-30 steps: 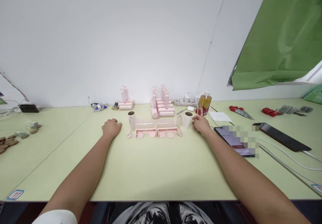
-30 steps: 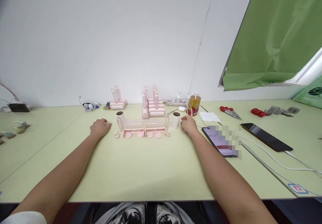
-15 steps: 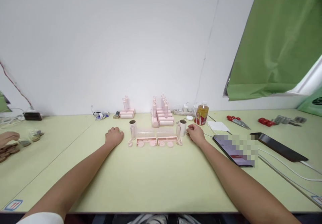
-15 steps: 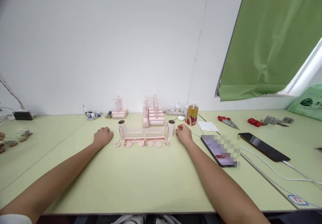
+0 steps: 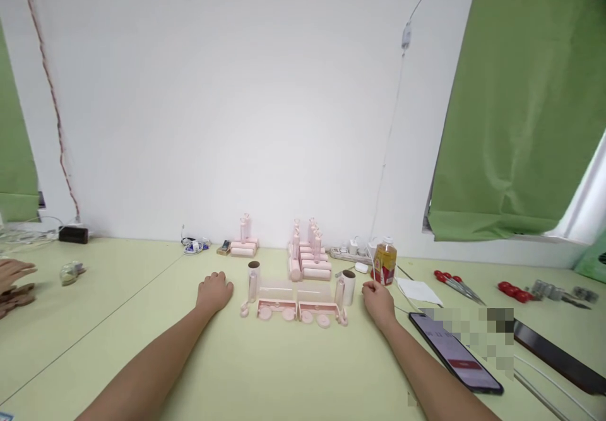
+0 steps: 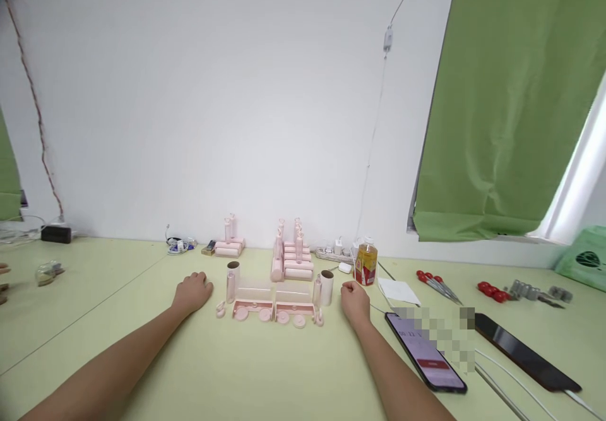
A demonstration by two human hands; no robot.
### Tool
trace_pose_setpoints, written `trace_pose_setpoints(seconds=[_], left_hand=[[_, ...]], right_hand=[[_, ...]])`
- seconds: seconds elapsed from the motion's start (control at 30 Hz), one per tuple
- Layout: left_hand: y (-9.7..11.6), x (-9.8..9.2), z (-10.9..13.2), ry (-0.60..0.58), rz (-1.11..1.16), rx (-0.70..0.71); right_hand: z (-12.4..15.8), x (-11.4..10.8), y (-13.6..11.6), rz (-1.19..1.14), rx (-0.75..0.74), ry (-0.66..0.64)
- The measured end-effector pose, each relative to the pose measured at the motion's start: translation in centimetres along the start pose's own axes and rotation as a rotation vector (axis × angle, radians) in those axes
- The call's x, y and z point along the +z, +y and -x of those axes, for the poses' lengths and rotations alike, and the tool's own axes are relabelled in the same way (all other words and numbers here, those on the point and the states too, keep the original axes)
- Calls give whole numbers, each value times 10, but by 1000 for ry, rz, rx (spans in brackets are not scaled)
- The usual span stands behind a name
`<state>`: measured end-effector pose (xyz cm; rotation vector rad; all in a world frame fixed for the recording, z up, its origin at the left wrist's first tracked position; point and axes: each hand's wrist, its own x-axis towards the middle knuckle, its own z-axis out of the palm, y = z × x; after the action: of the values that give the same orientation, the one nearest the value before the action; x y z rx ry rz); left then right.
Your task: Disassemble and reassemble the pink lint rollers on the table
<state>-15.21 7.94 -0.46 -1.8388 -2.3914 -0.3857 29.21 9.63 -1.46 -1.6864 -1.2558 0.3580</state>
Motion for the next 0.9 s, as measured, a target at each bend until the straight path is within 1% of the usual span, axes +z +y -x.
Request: trace_pose_setpoints(seconds=[0.13,0.3,0.4,0.5,0.57,0.6,0.67,0.73,0.77,0.87,0.9], left_hand=[[0,-3,2,-16,4,11],[-5,-6,2,-92,16,34],[-13,-5,3,-140,37,101],[-25,0,6,-176,73,156],[-32,6,5,-190,94,141],[-36,10,4,-185,103,131],[-40,16,-1,-133,122,113],[-40,19,-6,-85,138,100],[-38,17,-7,-87,141,85],[-24,7,-9,-126,121,0],[-18,3,-9,-115,114,-33]], right_hand=[[-1,-1,4,-12,-4,-42],[-2,3,10,-45,-28,-68],[-6,8,15,-61,-14,-64],[-7,10,17,-70,2,-58],[-5,9,16,-72,-2,-60],[-4,9,16,-73,-11,-62],[-2,8,14,-72,-23,-60],[-1,8,13,-76,-24,-51],[-1,8,13,-81,-22,-46],[-2,9,12,-107,6,-43],[-3,9,13,-121,17,-47]])
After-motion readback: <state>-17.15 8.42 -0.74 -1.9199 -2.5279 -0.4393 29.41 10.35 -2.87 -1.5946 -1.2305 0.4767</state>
